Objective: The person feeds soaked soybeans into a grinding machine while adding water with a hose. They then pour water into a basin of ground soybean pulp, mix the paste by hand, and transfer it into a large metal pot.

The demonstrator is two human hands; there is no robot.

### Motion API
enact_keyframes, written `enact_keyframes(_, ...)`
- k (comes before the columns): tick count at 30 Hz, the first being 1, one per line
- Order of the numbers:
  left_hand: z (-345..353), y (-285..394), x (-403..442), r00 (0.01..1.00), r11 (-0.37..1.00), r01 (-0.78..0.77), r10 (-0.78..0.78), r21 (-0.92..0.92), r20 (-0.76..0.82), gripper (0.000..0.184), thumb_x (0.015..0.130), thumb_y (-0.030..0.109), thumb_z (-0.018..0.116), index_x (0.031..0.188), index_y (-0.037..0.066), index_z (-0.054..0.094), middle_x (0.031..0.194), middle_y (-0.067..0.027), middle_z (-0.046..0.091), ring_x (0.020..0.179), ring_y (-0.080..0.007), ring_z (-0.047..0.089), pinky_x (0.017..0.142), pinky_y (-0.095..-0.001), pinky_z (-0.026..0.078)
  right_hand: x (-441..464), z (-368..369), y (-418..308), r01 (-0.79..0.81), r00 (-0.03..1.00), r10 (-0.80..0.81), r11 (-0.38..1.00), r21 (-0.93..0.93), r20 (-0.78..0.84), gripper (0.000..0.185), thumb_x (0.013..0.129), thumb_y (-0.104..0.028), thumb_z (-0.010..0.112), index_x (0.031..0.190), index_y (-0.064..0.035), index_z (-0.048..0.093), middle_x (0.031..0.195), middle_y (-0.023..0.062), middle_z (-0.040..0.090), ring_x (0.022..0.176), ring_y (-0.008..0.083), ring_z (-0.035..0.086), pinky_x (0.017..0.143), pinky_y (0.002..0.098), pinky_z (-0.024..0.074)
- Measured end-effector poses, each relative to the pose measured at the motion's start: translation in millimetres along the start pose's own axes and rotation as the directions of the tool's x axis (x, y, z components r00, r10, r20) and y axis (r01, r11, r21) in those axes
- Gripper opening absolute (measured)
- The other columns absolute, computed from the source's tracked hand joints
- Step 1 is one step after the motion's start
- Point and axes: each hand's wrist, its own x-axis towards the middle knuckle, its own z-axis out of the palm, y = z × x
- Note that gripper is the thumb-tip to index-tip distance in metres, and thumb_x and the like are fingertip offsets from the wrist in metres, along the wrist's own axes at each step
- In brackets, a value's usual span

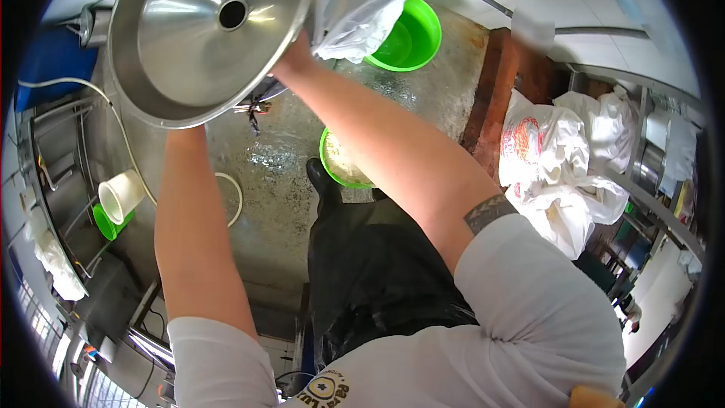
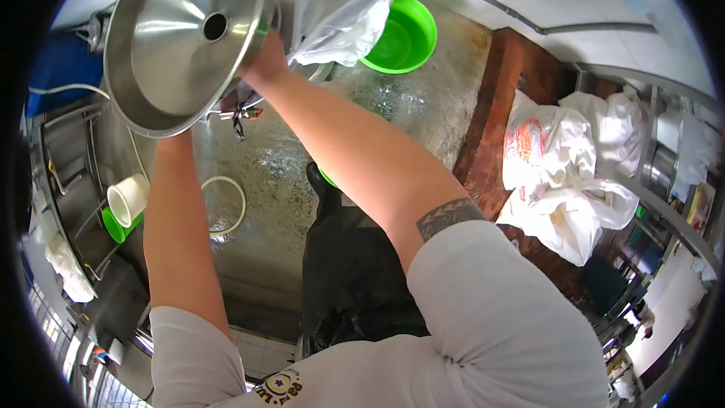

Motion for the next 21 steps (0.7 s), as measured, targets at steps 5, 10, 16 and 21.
enact_keyframes(5,31.7,-33.0,-9.7,0.953,0.99,0.14,-0.138,-0.014,-0.268,0.026,0.102,0.03,0.062,0.121,0.012,0.061,0.106,-0.006,0.069,0.084,-0.0218,0.067,0.072,-0.0422,0.06,38.0,-12.0,11.2,0.204,0.974,-0.207,0.978,0.038,0.092,0.026,0.093,-0.03,0.068,0.111,-0.0121,0.072,0.109,0.0118,0.075,0.102,0.0314,0.072,0.087,0.0395,0.0563)
enact_keyframes(10,84.4,-71.7,-25.9,0.896,0.98,0.197,-0.19,-0.025,-0.401,0.024,0.102,0.027,0.062,0.118,0.01,0.062,0.1,-0.007,0.07,0.079,-0.0218,0.067,0.068,-0.041,0.061,73.0,-37.3,-8.7,0.123,0.928,-0.051,0.977,-0.176,0.369,0.025,0.093,-0.03,0.067,0.11,-0.0119,0.072,0.107,0.0122,0.074,0.101,0.032,0.071,0.086,0.0399,0.0563)
enact_keyframes(16,104.5,-94.8,-42.0,0.907,0.964,0.25,-0.2,0.092,-0.37,0.021,0.101,0.024,0.062,0.115,0.008,0.062,0.093,-0.0083,0.071,0.073,-0.0218,0.068,0.064,-0.0395,0.062,76.1,-34.6,-15.2,0.121,0.887,0.057,0.929,-0.35,0.458,0.024,0.094,-0.029,0.067,0.109,-0.0116,0.072,0.106,0.0127,0.074,0.1,0.0326,0.071,0.086,0.0404,0.0562)
enact_keyframes(21,-23.1,-61.8,-22.3,0.882,0.884,0.454,-0.464,0.111,0.087,0.019,0.102,0.026,0.062,0.109,0.008,0.065,0.088,-0.0067,0.07,0.066,-0.0195,0.064,0.06,-0.0384,0.061,56.3,-31.3,-20.7,0.137,0.892,0.071,0.898,-0.418,0.446,0.023,0.094,-0.029,0.066,0.108,-0.0113,0.072,0.104,0.0131,0.074,0.099,0.0332,0.071,0.085,0.0409,0.0562)
